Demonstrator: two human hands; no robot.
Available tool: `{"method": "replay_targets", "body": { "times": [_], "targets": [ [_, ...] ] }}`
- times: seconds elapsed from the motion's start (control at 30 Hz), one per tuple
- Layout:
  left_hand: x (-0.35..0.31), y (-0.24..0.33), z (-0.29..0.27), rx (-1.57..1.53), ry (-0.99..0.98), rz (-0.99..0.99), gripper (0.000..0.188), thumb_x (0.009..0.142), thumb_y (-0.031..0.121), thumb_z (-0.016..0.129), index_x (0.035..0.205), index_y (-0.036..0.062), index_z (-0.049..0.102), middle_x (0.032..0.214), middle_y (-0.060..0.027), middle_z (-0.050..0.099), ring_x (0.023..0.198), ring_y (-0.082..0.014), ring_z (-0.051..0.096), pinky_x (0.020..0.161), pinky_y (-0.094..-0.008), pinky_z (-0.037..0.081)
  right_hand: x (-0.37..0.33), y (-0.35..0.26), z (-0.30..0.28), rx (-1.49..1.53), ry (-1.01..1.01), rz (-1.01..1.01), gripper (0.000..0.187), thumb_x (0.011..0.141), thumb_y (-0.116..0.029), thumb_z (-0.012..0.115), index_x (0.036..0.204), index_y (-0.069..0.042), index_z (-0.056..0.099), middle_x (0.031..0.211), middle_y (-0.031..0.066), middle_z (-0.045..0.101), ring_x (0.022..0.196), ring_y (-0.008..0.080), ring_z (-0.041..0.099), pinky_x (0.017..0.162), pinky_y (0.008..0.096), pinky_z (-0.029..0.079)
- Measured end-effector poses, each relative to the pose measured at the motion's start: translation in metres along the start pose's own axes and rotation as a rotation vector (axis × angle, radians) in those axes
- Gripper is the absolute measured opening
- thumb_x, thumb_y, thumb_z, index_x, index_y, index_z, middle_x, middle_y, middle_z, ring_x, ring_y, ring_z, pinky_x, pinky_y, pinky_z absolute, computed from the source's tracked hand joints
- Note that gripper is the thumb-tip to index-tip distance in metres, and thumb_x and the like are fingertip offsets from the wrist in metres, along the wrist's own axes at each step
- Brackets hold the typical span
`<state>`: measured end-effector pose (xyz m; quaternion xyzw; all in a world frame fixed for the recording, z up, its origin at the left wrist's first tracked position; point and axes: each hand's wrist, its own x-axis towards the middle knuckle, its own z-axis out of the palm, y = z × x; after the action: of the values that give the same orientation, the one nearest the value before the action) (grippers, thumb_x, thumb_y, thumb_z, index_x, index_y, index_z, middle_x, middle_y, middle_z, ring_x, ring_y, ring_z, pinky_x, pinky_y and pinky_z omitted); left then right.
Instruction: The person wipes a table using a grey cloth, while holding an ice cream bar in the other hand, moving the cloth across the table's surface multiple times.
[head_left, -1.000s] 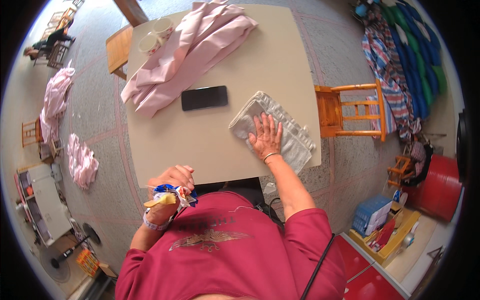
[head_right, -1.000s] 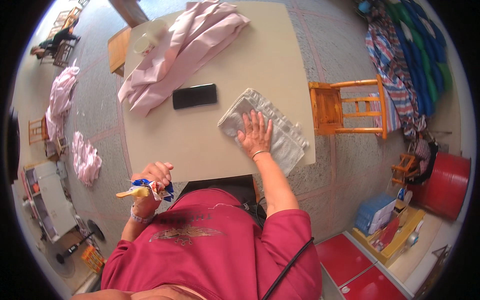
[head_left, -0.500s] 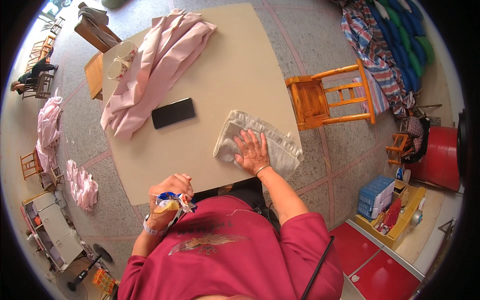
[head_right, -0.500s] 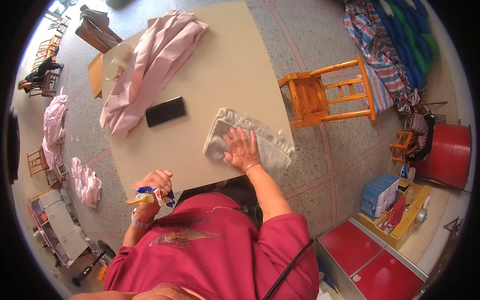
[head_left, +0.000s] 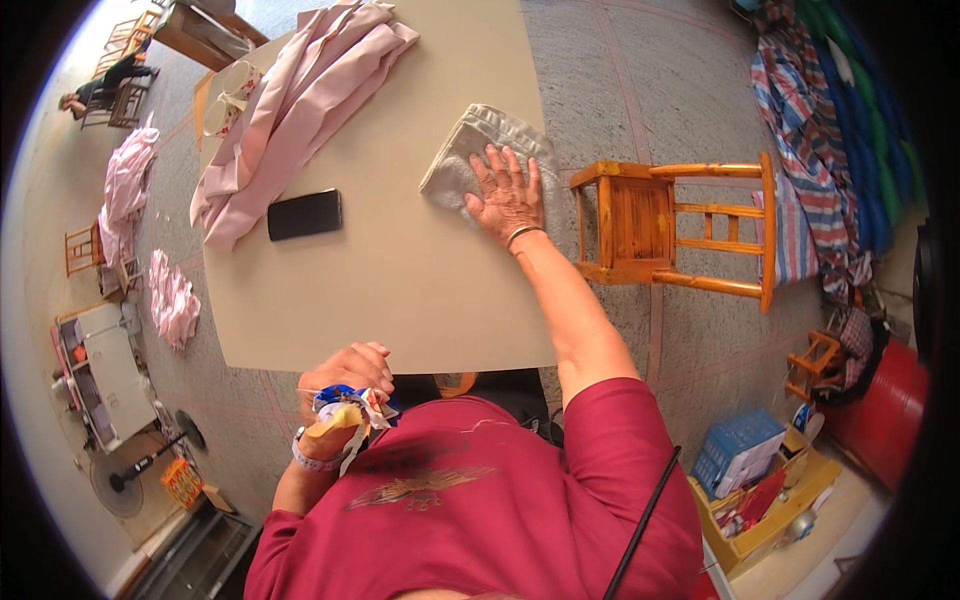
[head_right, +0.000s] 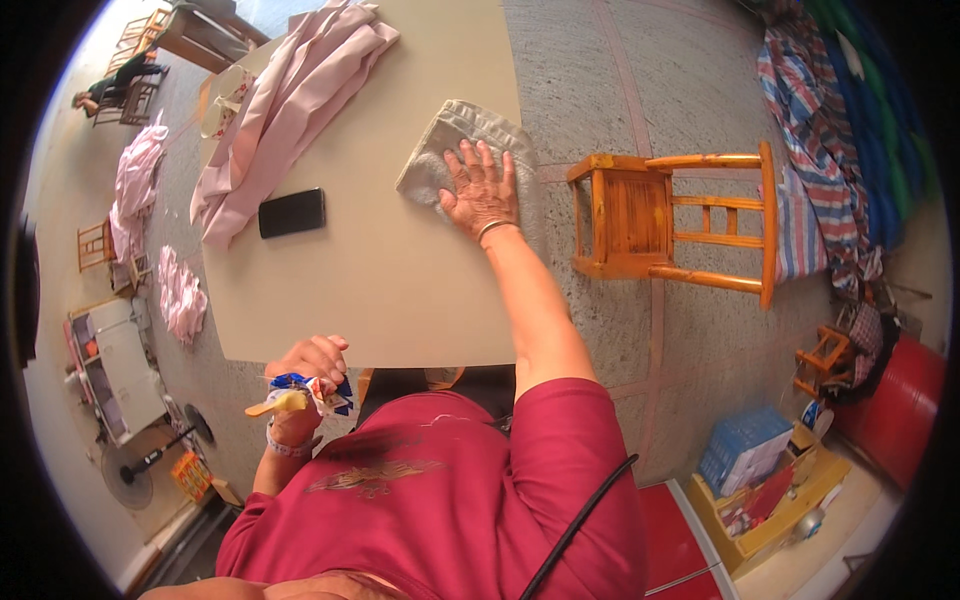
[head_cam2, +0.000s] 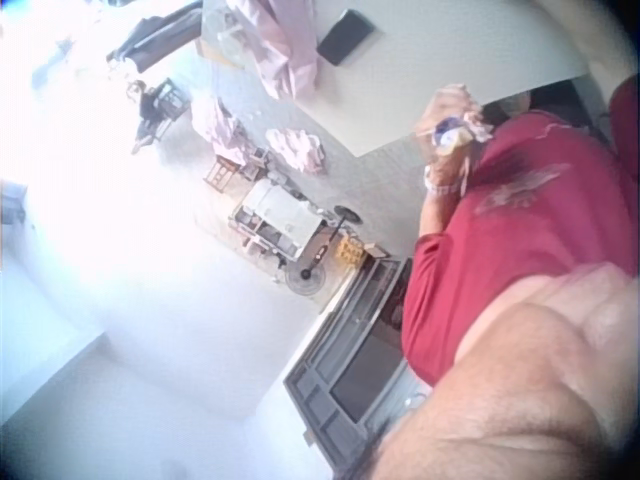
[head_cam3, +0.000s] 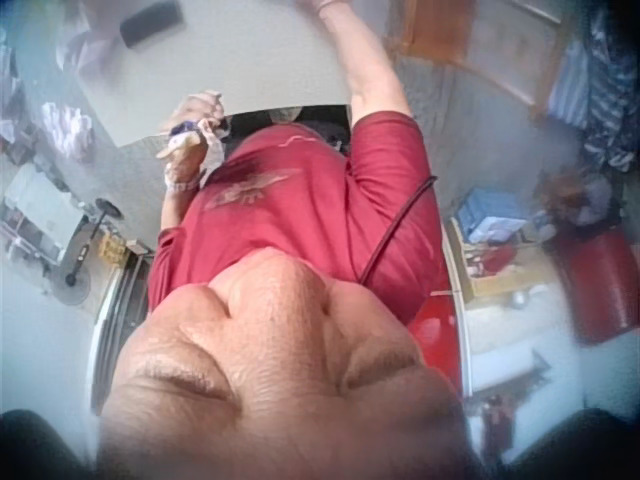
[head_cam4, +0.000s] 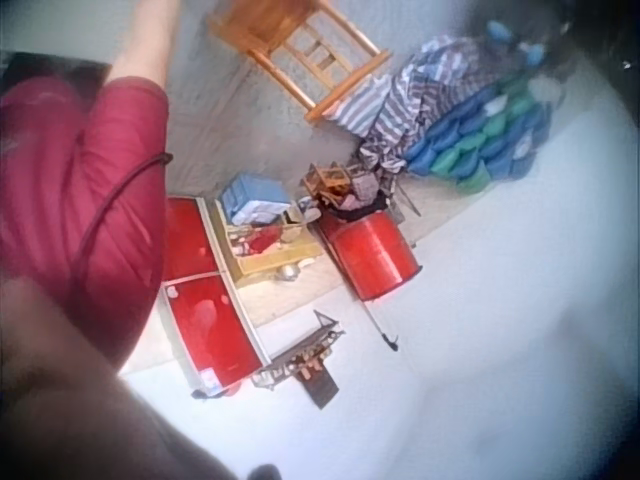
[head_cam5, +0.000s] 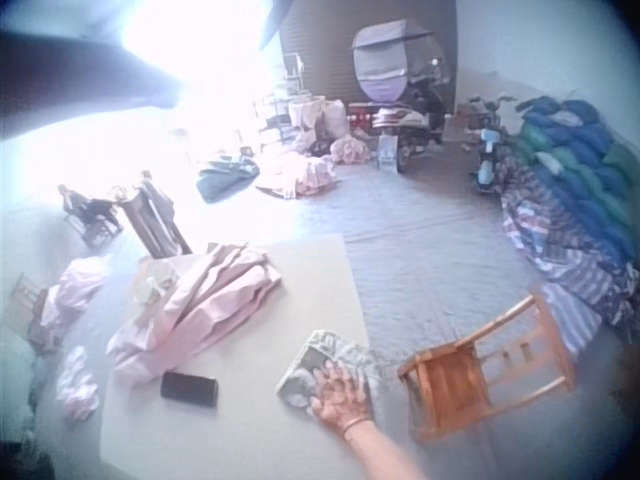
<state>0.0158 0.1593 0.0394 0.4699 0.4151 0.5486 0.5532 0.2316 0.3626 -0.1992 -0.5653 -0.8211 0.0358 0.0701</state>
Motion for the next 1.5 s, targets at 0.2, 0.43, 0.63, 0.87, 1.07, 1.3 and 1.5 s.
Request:
{"method": "replay_targets", "body": {
  "times": [0.2,0.43,0.63,0.87,1.07,1.3,1.5],
  "targets": [
    [-0.008,-0.007,0.071,-0.069,0.062,0.011,0.033,0.089,0.033,0.071,0.078,0.0023,0.070,0.085,-0.0123,0.069,0.081,-0.0270,0.063,0.096,-0.0470,0.045,-0.099,-0.010,-0.016,0.077,-0.094,-0.262,0.070,0.093,-0.055,0.051,0.155,-0.025,0.040,0.165,0.0012,0.030,0.153,0.0249,0.020,0.124,0.0586,0.008],
    [-0.001,0.000,0.108,-0.092,0.067,0.034,0.034,0.087,0.034,0.075,0.085,0.0009,0.073,0.086,-0.0124,0.071,0.084,-0.0264,0.065,0.096,-0.0455,0.045,-0.171,0.005,-0.035,0.344,-0.154,-0.519,0.063,0.092,-0.050,0.058,0.149,-0.025,0.048,0.161,0.0027,0.036,0.150,0.0244,0.028,0.123,0.0578,0.009],
    [0.006,-0.003,0.116,-0.167,0.067,0.068,0.039,0.087,0.039,0.074,0.088,0.0002,0.074,0.088,-0.0130,0.072,0.085,-0.0260,0.067,0.095,-0.0448,0.044,-0.120,0.033,-0.035,0.191,-0.119,-0.506,0.056,0.096,-0.046,0.055,0.148,-0.027,0.049,0.159,0.0003,0.038,0.149,0.0221,0.029,0.122,0.0612,0.009],
    [0.006,-0.007,0.101,-0.086,0.058,0.086,0.029,0.086,0.031,0.075,0.088,0.0024,0.073,0.087,-0.0091,0.073,0.087,-0.0236,0.067,0.096,-0.0444,0.044,-0.132,0.035,-0.022,0.172,-0.099,-0.496,0.058,0.095,-0.048,0.053,0.150,-0.031,0.046,0.162,-0.0018,0.033,0.152,0.0209,0.023,0.122,0.0611,0.010],
    [0.015,-0.005,0.082,-0.104,0.103,0.087,0.023,0.083,0.025,0.076,0.089,0.0029,0.073,0.087,-0.0091,0.072,0.086,-0.0229,0.066,0.095,-0.0442,0.044,-0.087,0.039,-0.015,0.142,-0.038,-0.395,0.060,0.091,-0.046,0.055,0.148,-0.031,0.048,0.161,-0.0023,0.033,0.151,0.0209,0.024,0.122,0.0610,0.011],
    [0.036,-0.010,0.064,-0.143,0.120,0.052,0.017,0.085,0.018,0.073,0.086,0.0013,0.073,0.089,-0.0106,0.072,0.083,-0.0236,0.065,0.092,-0.0433,0.045,-0.034,0.045,-0.017,0.134,-0.045,-0.337,0.062,0.091,-0.042,0.056,0.150,-0.027,0.045,0.162,0.0010,0.030,0.151,0.0238,0.023,0.122,0.0606,0.010],
    [0.065,-0.028,0.064,-0.160,0.174,0.038,0.022,0.086,0.022,0.073,0.086,0.0003,0.073,0.089,-0.0112,0.072,0.084,-0.0241,0.065,0.090,-0.0423,0.045,0.039,0.064,-0.017,0.142,-0.072,-0.354,0.061,0.091,-0.042,0.055,0.150,-0.027,0.045,0.160,0.0019,0.031,0.151,0.0242,0.024,0.122,0.0602,0.010]
  ]
}}
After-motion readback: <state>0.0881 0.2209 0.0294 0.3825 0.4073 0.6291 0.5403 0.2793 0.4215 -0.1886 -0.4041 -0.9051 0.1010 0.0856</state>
